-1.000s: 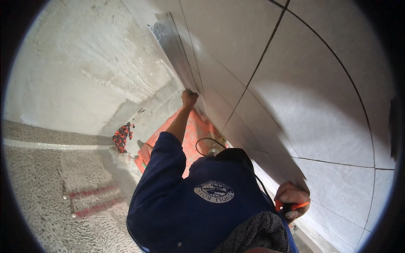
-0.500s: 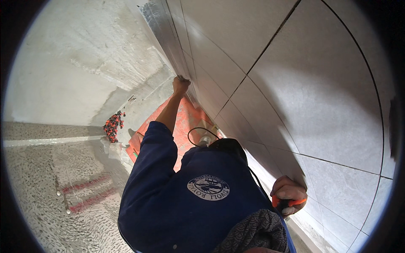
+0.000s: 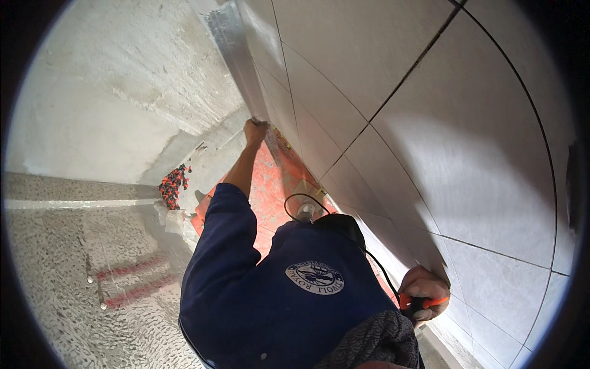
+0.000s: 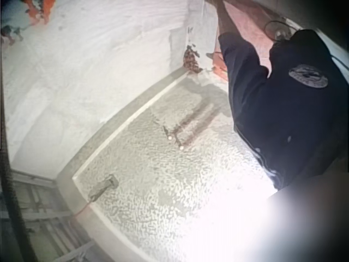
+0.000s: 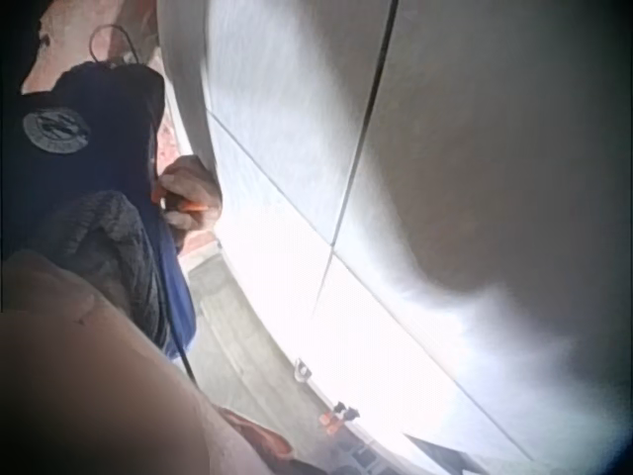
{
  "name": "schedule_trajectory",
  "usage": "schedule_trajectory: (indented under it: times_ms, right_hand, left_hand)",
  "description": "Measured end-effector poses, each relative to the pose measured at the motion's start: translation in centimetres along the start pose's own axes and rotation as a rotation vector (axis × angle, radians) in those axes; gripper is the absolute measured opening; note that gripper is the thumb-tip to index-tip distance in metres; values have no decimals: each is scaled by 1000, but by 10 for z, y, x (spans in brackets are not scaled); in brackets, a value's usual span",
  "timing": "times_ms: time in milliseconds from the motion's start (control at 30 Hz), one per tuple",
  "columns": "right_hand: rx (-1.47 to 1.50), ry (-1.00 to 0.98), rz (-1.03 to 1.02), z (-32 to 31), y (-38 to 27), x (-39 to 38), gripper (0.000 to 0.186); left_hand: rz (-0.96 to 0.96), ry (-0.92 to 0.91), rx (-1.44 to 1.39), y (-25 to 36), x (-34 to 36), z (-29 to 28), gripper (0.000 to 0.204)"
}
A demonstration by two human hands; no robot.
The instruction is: The person installs white ceramic tiles on a wall using a hammer to tap them into place, a level to check alignment, and tile leveling clips to maintain spacing. They repeatedly adjust clips and verify the tile grid.
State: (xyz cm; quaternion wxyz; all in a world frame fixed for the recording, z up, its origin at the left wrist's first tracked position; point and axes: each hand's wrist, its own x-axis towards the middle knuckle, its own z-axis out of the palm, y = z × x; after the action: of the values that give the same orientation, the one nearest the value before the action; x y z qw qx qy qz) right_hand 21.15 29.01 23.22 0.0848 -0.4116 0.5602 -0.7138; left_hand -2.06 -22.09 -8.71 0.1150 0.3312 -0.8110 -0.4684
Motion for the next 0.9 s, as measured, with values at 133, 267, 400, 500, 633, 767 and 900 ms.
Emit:
schedule_trajectory:
  times_ms: [133, 267, 400, 500, 633, 767, 900]
  right_hand:
    - [4, 192, -63, 13, 4, -8, 49]
    - [-37, 556, -14, 41, 4, -12, 49]
    - [-197, 671, 54, 53, -5, -9, 50]
    - [-219, 678, 53, 54, -8, -4, 50]
    - [-230, 694, 40, 52, -6, -1, 50]
    - [-241, 713, 42, 48, -1, 1, 50]
    - [-234, 731, 44, 45, 2, 4, 50]
  left_hand:
    - [37, 39, -25, 0, 32, -27, 26]
    - [49, 80, 42, 20, 55, -44, 30]
    - [36, 120, 41, 39, 71, -53, 31]
    - [96, 164, -20, 49, 86, -59, 27]
    - [119, 155, -70, 62, 104, -60, 25]
    - [150, 154, -128, 69, 121, -58, 25]
    - [109, 82, -166, 77, 138, -57, 25]
